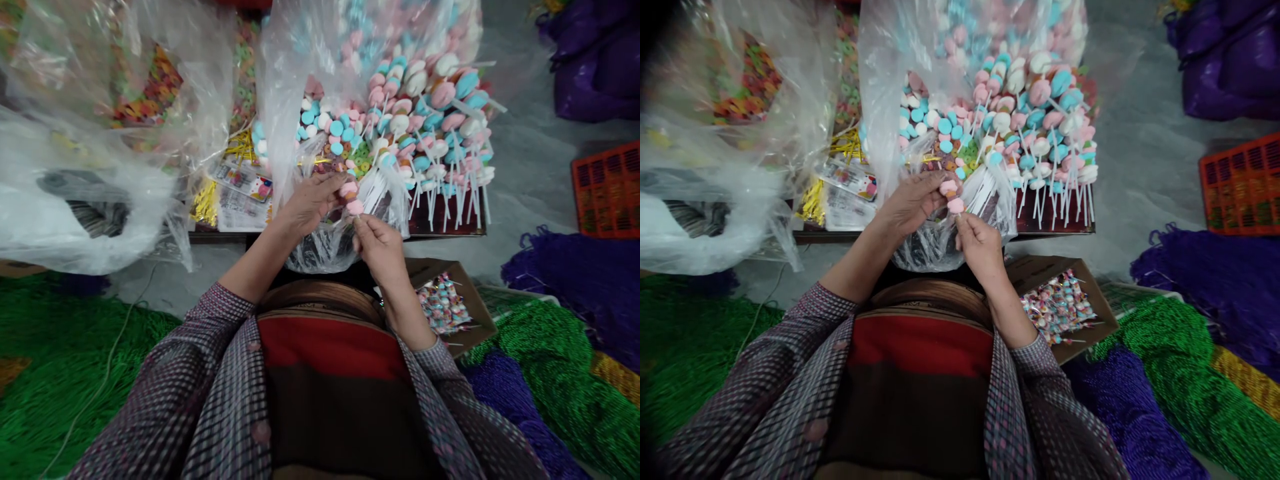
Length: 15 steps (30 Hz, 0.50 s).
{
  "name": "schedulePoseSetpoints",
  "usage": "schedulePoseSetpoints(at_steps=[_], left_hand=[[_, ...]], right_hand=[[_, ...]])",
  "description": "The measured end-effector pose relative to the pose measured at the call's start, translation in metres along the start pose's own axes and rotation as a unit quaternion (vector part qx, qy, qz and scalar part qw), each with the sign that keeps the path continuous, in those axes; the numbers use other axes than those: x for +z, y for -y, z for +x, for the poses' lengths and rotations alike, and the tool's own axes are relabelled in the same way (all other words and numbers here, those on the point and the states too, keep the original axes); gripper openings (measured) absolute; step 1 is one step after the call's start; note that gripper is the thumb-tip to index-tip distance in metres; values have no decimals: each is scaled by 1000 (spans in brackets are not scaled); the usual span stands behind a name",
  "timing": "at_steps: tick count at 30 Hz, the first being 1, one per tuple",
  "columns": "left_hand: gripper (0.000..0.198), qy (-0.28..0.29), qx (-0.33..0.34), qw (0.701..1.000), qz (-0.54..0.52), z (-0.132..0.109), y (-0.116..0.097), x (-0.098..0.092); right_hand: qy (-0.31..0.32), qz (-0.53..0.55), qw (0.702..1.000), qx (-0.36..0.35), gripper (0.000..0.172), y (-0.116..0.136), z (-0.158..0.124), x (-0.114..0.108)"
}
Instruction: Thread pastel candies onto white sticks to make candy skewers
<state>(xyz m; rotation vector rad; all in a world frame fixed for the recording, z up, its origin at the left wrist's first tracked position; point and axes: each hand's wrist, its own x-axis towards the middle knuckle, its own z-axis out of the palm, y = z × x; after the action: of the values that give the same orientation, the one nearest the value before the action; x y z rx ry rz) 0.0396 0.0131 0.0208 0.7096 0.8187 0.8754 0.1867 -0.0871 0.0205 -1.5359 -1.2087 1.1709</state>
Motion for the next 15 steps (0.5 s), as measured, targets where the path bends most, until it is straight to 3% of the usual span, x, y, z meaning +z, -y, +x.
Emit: schedulePoseSetpoints(at_steps=[3,6,8,12,13,15], left_hand=[[15,-16,38,995,93,0,-8,-5],[12,-65,138,956,249,0,-15,-21],[9,-65,178,902,388,-1,-15,-32],[14,-17,173,755,632,-11,-3,-41],[17,-17,173,730,661,-13,1,-41],[21,-23,176,709,682,-15,7,-40]], right_hand=[[0,41,999,3,54,-6,5,-1],[-12,87,996,32,51,-10,4,-4],[-20,107,993,50,51,-11,1,-7],[-29,108,992,62,57,-14,-5,-11],[-29,103,992,61,57,-15,-6,-11],[-26,91,994,54,56,-17,-8,-11]])
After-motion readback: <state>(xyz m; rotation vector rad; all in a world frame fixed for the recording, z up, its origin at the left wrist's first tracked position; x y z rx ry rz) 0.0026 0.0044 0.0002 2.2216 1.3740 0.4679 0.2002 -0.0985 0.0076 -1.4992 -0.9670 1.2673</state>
